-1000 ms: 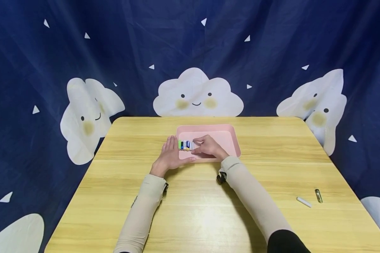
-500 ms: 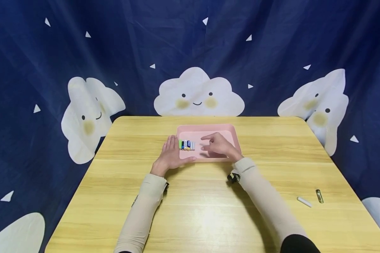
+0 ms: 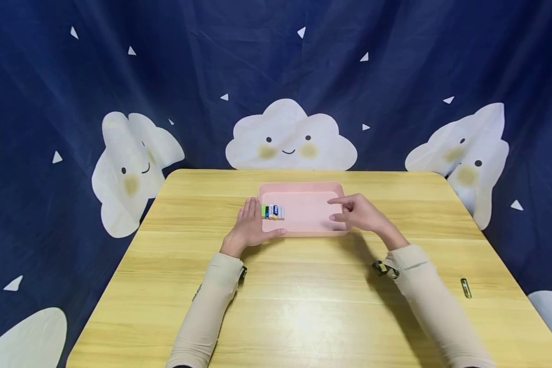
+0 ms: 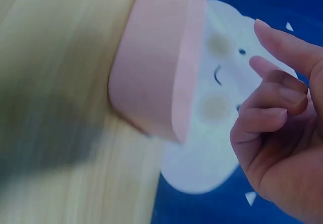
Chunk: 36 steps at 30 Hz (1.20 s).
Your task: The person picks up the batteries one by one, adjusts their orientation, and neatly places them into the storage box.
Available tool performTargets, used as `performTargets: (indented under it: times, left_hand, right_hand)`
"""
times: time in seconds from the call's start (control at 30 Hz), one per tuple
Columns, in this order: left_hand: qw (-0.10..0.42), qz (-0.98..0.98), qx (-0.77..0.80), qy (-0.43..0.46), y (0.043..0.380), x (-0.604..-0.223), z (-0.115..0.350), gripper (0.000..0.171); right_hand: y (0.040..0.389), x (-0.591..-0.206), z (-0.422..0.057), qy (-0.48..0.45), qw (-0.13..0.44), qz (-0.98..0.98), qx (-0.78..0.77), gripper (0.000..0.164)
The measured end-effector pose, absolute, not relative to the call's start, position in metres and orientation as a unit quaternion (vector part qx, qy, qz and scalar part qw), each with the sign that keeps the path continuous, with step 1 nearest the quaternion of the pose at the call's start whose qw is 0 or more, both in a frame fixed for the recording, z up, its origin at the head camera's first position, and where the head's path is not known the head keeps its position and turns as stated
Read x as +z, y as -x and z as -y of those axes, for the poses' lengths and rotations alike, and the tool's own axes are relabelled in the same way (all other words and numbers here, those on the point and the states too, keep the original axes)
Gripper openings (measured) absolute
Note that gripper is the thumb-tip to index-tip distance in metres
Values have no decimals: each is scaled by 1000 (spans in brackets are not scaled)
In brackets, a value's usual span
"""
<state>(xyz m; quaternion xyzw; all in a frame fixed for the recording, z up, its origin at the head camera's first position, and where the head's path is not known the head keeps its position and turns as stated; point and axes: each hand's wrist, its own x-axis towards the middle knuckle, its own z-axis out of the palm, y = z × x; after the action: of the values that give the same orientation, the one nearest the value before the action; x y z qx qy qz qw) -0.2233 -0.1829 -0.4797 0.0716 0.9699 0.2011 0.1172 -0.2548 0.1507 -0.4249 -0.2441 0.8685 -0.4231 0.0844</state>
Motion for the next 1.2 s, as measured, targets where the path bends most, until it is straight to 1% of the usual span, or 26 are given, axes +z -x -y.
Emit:
performTargets:
  times: [0.27, 0.5, 0.73, 0.9, 1.0, 1.2]
  left_hand:
    - [116, -970, 199, -74, 221, -475, 179, 131]
    - [118, -970, 197, -75, 222, -474, 177, 131]
    - [124, -970, 195, -73, 228, -482, 178, 132]
    - [122, -970, 198, -73, 226, -480, 179, 132]
    - [116, -970, 201, -73, 223, -478, 179, 132]
    - [119, -970, 200, -70, 225, -483, 182, 134]
  right_hand:
    - [226, -417, -210, 240, 60, -888, -388, 40]
    - [197, -417, -263, 236, 37, -891, -386, 45]
    - [172, -424, -319, 230, 9, -906, -355, 43]
    - [154, -434, -356, 224, -4, -907, -356, 42]
    - [145, -444, -375, 213, 3, -908, -360, 46]
    - [129, -462, -404, 201, 37, -905, -372, 58]
